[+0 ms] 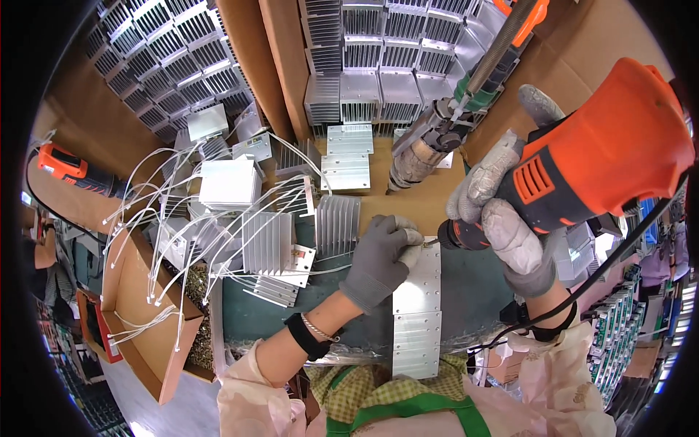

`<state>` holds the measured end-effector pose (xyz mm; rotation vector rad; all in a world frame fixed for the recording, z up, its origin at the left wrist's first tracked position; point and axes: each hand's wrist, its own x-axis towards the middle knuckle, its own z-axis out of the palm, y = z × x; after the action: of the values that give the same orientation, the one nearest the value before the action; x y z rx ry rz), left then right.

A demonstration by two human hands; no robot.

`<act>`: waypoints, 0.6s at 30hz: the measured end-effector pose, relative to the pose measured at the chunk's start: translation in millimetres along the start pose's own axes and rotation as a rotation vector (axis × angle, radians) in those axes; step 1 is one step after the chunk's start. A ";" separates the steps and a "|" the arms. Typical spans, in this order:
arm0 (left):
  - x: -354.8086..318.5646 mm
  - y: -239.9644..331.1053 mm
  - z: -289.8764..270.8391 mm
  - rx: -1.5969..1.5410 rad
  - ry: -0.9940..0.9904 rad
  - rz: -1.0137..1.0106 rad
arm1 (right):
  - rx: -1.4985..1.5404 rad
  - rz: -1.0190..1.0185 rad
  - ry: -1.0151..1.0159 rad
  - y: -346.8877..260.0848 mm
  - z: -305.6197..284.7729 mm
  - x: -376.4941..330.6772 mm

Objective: Assemble metal heat sinks and electronic housing components using a power drill and hand tools.

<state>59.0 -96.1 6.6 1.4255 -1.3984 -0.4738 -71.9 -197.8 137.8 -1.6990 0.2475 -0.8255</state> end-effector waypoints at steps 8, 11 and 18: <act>-0.5 -2.0 0.9 0.045 -0.022 0.012 | 0.179 -0.006 0.222 -11.1 13.1 8.0; -4.5 -3.8 3.4 0.001 -0.009 -0.059 | 0.110 -0.031 0.193 -14.4 15.4 5.5; -1.4 -0.9 1.4 0.118 -0.068 0.016 | 0.026 -0.041 0.148 -35.2 -53.6 -37.2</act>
<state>58.0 -95.5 4.7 1.5043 -1.5119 -0.4387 -142.1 -207.2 159.8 -1.6254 0.3026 -0.9832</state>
